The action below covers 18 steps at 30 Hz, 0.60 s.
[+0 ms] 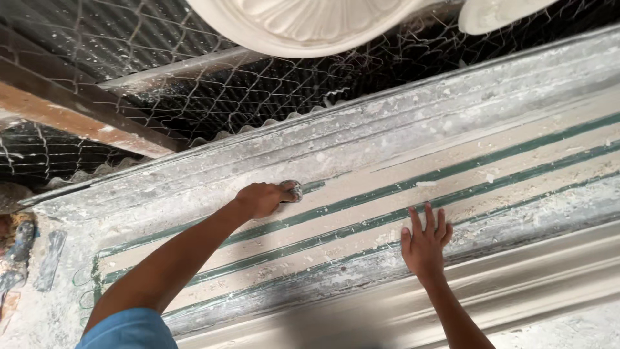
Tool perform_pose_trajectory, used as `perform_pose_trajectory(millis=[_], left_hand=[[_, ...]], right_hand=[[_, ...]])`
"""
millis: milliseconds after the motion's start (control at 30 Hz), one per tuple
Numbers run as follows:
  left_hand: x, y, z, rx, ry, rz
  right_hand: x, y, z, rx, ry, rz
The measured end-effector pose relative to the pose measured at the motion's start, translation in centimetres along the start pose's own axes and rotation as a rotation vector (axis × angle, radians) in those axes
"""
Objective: The person uses a small metal tool to smooth and scrape plaster on a long, grooved decorative molding. The person repeatedly runs the tool along the grooves and edges, removing excess material and refining the surface. The work is performed on a workbench in a workshop environment.
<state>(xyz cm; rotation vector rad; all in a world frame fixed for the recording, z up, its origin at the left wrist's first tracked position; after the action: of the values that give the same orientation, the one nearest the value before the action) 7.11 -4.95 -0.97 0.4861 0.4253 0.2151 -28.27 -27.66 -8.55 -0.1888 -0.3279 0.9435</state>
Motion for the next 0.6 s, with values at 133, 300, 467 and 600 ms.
perform_pose_trajectory(millis=[133,300,467,600], left_hand=[[-3.1,-5.7,-0.2,0.079,0.072,0.112],[-8.5,-11.8,1.0,-0.170,0.060,0.021],[-3.8,-1.5,-1.8,-0.151,0.069,0.182],[-3.1,5.8,-3.5,-0.140,0.137,0.510]], right_hand=[[0.0,-0.1,0.0,0.014,-0.002,0.011],[0.6,0.3,1.2,0.056,-0.040,0.001],[-3.8,-5.4,2.0,0.214,0.029,0.070],[-12.4,-17.2,2.2,0.189,0.012,0.157]])
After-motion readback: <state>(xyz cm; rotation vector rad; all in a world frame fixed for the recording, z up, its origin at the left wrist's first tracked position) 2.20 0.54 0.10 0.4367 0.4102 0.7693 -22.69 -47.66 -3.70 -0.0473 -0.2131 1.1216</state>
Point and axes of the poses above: each hand's wrist, its own y-axis away from the middle knuckle, its own z-axis out of the back of the hand, x = y × z, the point moved 4 cm from there along -y, towards the middle knuckle, and after that the axes turned 7 degrees about y, right-handed, at the moved point
